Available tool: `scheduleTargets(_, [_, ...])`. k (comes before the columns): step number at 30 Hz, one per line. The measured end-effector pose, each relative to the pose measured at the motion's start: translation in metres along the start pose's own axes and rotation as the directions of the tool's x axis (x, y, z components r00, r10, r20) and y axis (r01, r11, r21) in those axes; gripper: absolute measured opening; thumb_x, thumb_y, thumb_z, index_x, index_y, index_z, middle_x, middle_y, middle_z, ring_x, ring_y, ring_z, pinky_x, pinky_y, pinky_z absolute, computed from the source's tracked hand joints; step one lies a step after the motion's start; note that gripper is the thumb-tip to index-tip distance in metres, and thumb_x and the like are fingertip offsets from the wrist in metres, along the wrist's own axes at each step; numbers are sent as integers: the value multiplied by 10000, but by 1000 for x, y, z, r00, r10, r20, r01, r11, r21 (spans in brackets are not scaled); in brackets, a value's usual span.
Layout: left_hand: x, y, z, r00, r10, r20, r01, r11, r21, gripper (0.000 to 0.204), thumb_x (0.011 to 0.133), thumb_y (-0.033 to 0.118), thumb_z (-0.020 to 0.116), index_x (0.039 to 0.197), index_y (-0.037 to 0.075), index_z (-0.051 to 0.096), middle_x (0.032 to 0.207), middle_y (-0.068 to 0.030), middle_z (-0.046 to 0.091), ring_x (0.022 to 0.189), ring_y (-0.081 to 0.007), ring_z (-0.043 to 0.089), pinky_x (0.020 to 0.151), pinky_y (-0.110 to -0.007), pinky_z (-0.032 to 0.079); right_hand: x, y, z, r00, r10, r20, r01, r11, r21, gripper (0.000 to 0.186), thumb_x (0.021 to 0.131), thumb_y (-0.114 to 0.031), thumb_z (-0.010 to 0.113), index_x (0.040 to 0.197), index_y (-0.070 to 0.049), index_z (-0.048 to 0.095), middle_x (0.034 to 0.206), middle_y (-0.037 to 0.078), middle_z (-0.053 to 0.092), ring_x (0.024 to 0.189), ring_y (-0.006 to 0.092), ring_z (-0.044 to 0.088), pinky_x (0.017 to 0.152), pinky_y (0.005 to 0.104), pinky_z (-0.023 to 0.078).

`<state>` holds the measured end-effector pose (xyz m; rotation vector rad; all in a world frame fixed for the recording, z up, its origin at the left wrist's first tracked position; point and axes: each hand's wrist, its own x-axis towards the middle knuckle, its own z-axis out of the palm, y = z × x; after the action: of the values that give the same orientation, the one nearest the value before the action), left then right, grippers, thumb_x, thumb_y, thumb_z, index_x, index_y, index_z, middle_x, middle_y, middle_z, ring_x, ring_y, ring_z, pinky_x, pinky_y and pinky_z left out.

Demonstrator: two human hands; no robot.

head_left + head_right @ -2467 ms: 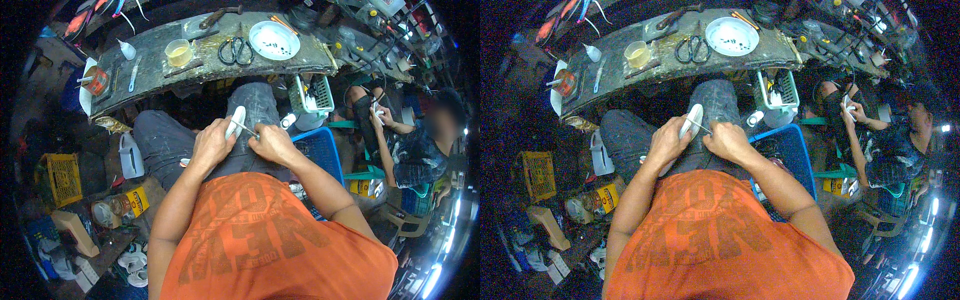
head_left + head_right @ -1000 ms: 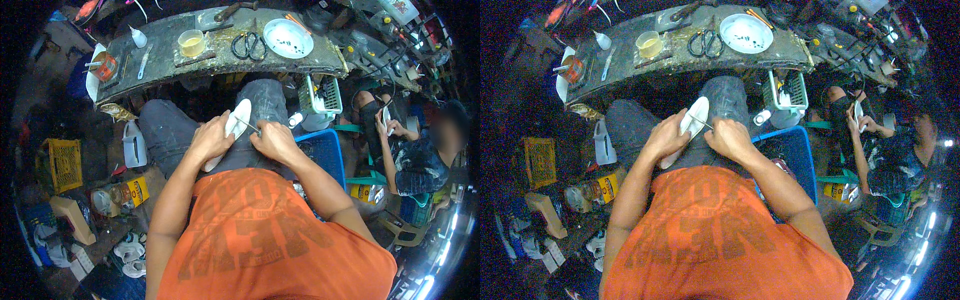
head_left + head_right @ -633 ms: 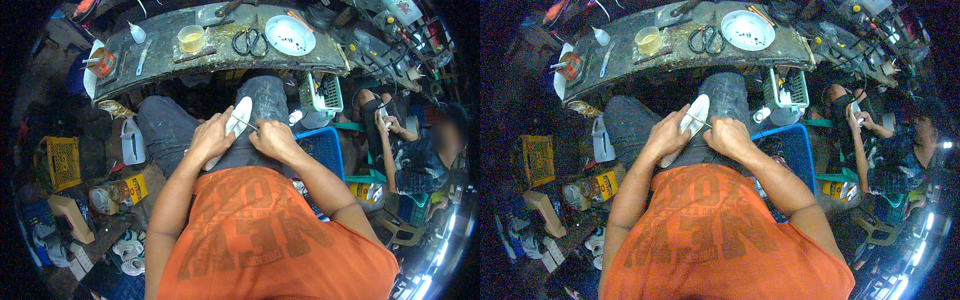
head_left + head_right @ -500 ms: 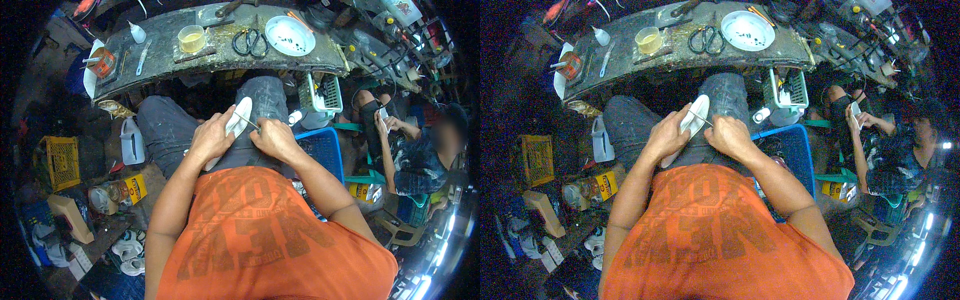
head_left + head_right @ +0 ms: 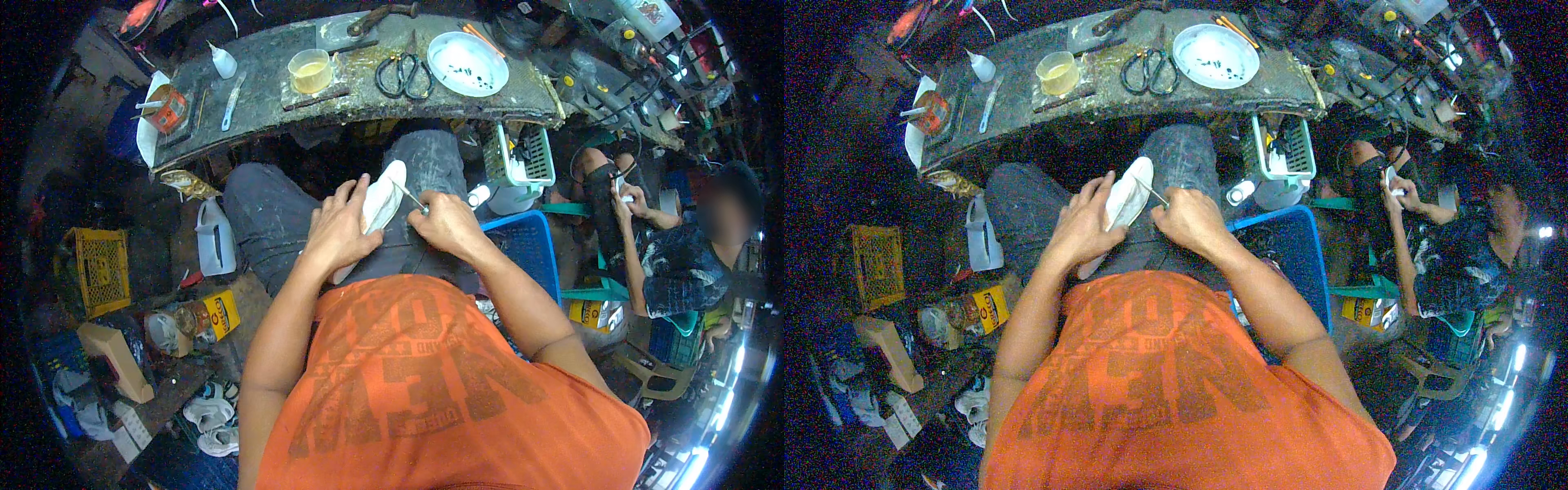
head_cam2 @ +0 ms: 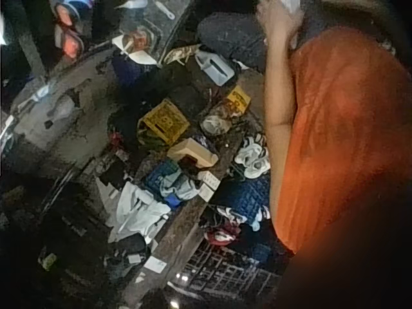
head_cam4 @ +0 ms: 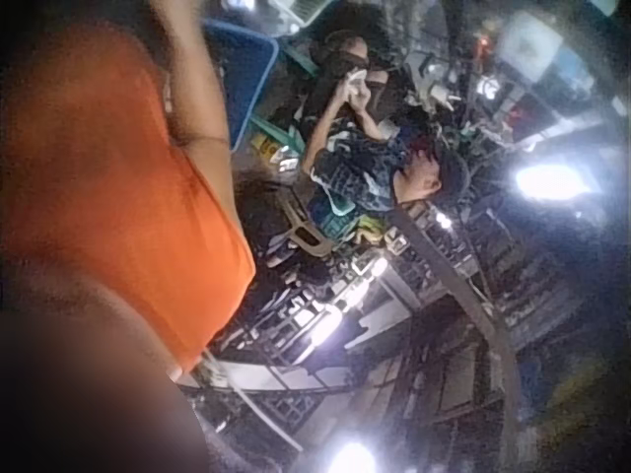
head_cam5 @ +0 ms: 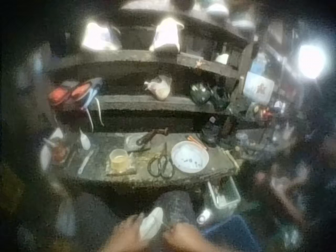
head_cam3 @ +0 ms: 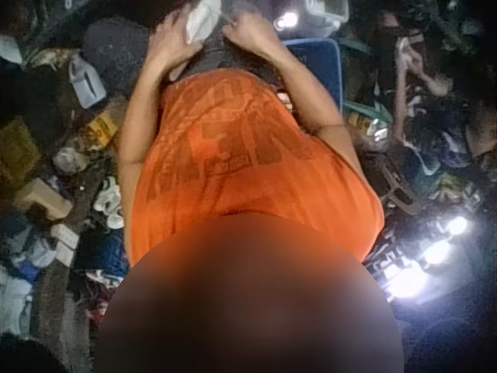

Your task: The person holds a white shoe sole on their lap and uses a small metal tool to scrape and clean the surface. They then apply a substance from a red bottle onto the sole and continue scraping. The person flips the sole over to work on the other side.

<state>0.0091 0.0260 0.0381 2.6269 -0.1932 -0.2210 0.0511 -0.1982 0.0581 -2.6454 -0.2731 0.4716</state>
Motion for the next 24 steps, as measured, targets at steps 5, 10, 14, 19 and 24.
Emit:
scheduleTargets(5, [-12, -11, -11, 996, -10, 88, 32, 966, -257, 964, 811, 195, 765, 1651, 45, 315, 1531, -262, 514, 1361, -461, 555, 1164, -513, 445, -14, -5, -4, 999, 14, 41, -17, 998, 58, 395, 887, -331, 678, 1039, 26, 750, 921, 307, 751, 917, 485, 743, 875, 557, 588])
scheduleTargets(10, [-4, -5, -10, 989, -53, 135, 103, 914, -393, 907, 808, 182, 718, 1626, 6, 368, 1497, -286, 567, 1350, -444, 579, 1162, -475, 452, -12, -10, -3, 999, -35, 36, 34, 999, 12, 388, 892, -322, 678, 1014, 40, 742, 901, 324, 740, 895, 491, 741, 863, 570, 586])
scheduleTargets(14, [-3, 0, -3, 988, -53, 146, 105, 922, -373, 863, 814, 182, 687, 1593, -49, 397, 1519, -303, 543, 1391, -438, 551, 1184, -465, 435, -7, -7, -1, 996, -54, 65, 57, 997, -47, 364, 895, -298, 666, 980, 50, 731, 887, 343, 730, 859, 496, 741, 835, 578, 592])
scheduleTargets(19, [-6, -5, 6, 997, -15, 76, 42, 927, -372, 845, 817, 168, 676, 1586, -54, 405, 1546, -306, 513, 1405, -438, 539, 1197, -457, 425, -11, -6, 3, 990, -94, 104, 103, 991, -90, 355, 901, -290, 663, 999, 46, 722, 879, 317, 734, 877, 471, 741, 836, 552, 586])
scheduleTargets(24, [-3, -5, 7, 992, -39, 116, 83, 912, -401, 831, 815, 160, 673, 1580, -45, 423, 1554, -309, 503, 1420, -441, 525, 1202, -455, 420, -13, -6, 5, 985, -127, 114, 141, 983, -121, 361, 899, -297, 662, 975, 53, 711, 890, 313, 737, 879, 467, 742, 838, 551, 588])
